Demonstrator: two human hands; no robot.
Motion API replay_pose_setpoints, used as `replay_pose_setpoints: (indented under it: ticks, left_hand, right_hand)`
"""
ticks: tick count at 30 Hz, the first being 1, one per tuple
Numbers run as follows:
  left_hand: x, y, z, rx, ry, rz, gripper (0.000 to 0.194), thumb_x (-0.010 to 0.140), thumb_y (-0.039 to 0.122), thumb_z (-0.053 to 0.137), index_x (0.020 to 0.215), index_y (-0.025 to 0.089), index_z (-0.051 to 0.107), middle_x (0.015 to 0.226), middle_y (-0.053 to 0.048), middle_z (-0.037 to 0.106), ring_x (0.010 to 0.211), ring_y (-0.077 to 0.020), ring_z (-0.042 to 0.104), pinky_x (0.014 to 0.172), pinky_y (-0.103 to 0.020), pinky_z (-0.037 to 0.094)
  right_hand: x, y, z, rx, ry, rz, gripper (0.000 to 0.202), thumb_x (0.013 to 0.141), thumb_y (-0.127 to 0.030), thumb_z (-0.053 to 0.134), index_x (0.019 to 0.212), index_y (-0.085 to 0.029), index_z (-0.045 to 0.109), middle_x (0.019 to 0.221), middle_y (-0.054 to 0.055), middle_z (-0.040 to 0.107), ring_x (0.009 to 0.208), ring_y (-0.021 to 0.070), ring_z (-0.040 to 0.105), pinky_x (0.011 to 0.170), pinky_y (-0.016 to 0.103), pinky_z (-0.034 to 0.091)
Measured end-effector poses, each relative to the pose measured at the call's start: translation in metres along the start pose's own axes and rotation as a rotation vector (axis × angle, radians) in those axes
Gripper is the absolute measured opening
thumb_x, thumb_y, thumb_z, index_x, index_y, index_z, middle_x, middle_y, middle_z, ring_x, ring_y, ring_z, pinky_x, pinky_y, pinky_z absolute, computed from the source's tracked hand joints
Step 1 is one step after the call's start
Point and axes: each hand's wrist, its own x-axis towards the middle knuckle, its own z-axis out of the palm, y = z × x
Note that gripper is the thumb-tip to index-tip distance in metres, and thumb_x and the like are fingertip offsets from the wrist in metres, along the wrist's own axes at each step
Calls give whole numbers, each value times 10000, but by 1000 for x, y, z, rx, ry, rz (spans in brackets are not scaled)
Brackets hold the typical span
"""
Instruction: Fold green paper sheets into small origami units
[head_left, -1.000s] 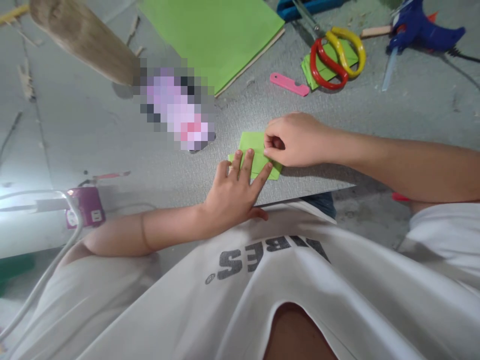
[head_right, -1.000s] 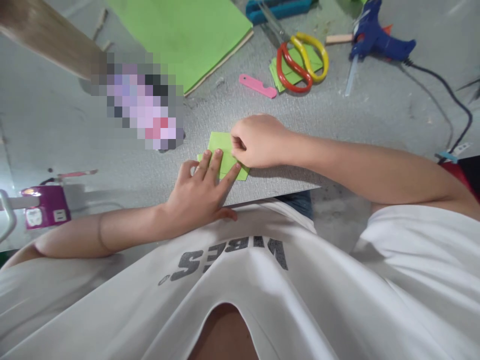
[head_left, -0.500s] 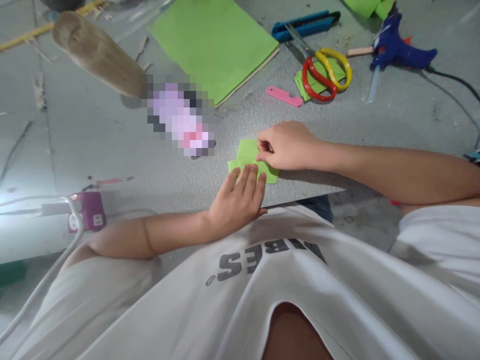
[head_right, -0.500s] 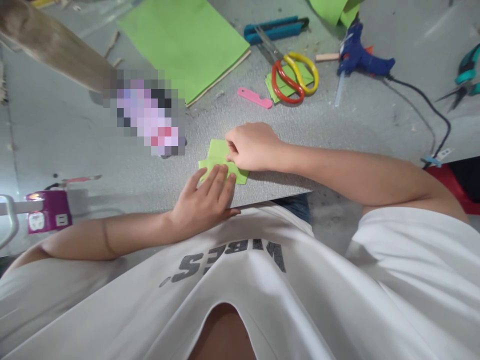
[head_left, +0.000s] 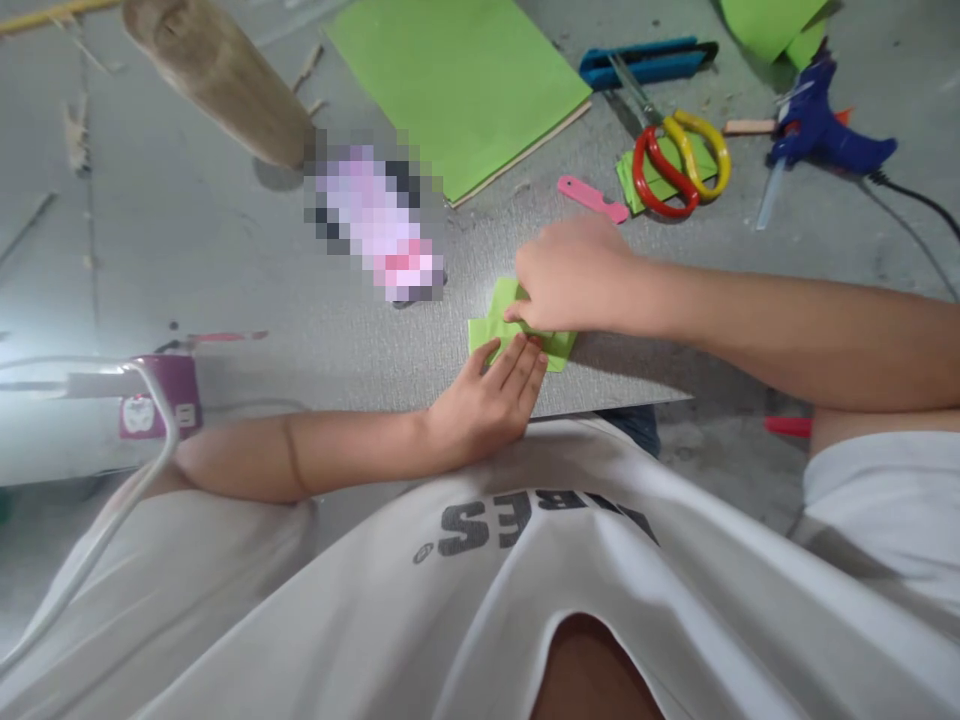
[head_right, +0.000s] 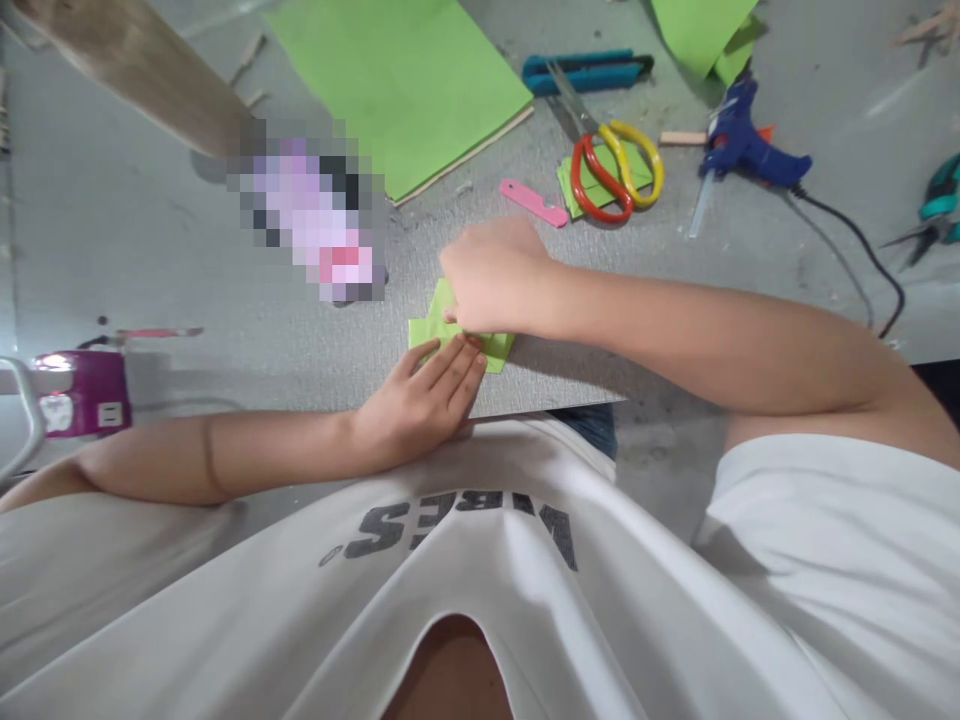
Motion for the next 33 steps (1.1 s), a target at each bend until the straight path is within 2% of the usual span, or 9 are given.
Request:
replay_pose_setpoints:
  ticks: [5,9,15,19,22,25,27,30,33]
  left_hand:
    - [0,-1,1,-40,-38,-12,473,1253,102,557,1673,-2,748,1694,-339,811,1607,-445,841,1210,-582,765]
    - [1,-2,-2,-5,14,10,396,1276,193,563,1537,26,808,1623,-331,861,1531,-434,881,1181,-562,773]
    - [4,0,-6,-72,208,89,203,1255,193,685,1347,115,849,1061,-117,917,1026,-307,931,730,-370,712]
    - [6,-2,-12,-79,222,132,200,1204,87,703,1077,194,813,940,-36,839,872,-223,845,665,-323,650]
    - [5,-13,-14,-224,197,125,238,1188,92,692,1010,225,778,913,-26,812,786,-204,792,600,-323,590]
    - [8,-29,-12,-395,296,-32,177,1184,171,667,1137,251,817,1002,-33,870,798,-189,811,666,-318,641]
    - [14,-38,-9,-524,474,-251,164,1158,203,679,1144,270,829,992,-29,878,805,-186,818,719,-323,669]
    - [25,-47,-4,-744,723,-607,116,1122,300,785,1008,280,772,878,-29,816,760,-201,771,692,-345,652]
    - [32,-49,5,-928,818,-874,292,1072,452,871,973,288,651,830,6,734,697,-170,704,605,-291,587]
  right_hand:
    - [23,-13,-9,26,7,-42,397,1140,-529,866,1292,-177,968,1155,216,960,1178,432,888,875,438,557]
    - [35,-6,-4,183,93,-68,368,1081,-588,929,1112,-224,967,992,152,918,1088,400,863,883,455,550]
    - [16,43,-5,451,310,27,457,1206,-537,766,859,-242,803,854,78,773,885,266,706,871,448,526]
    - [4,84,11,553,387,0,502,1143,-748,750,874,-333,840,896,75,799,1052,354,766,973,538,656]
    - [5,108,29,658,409,-49,549,1059,-841,819,825,-345,812,836,58,765,935,320,719,950,555,666]
    - [8,123,46,855,376,-160,599,1067,-850,802,873,-283,818,838,17,768,836,198,706,892,464,587]
    - [9,125,53,1037,310,-255,758,1027,-995,748,963,-247,856,920,30,839,883,171,771,888,425,570]
    - [9,115,60,1293,222,-385,1026,743,-1219,833,1059,-244,876,1151,100,936,1045,245,854,928,392,641]
    - [6,91,65,1455,92,-587,1039,611,-1153,1005,1089,-245,843,1259,114,942,1184,278,871,1004,366,672]
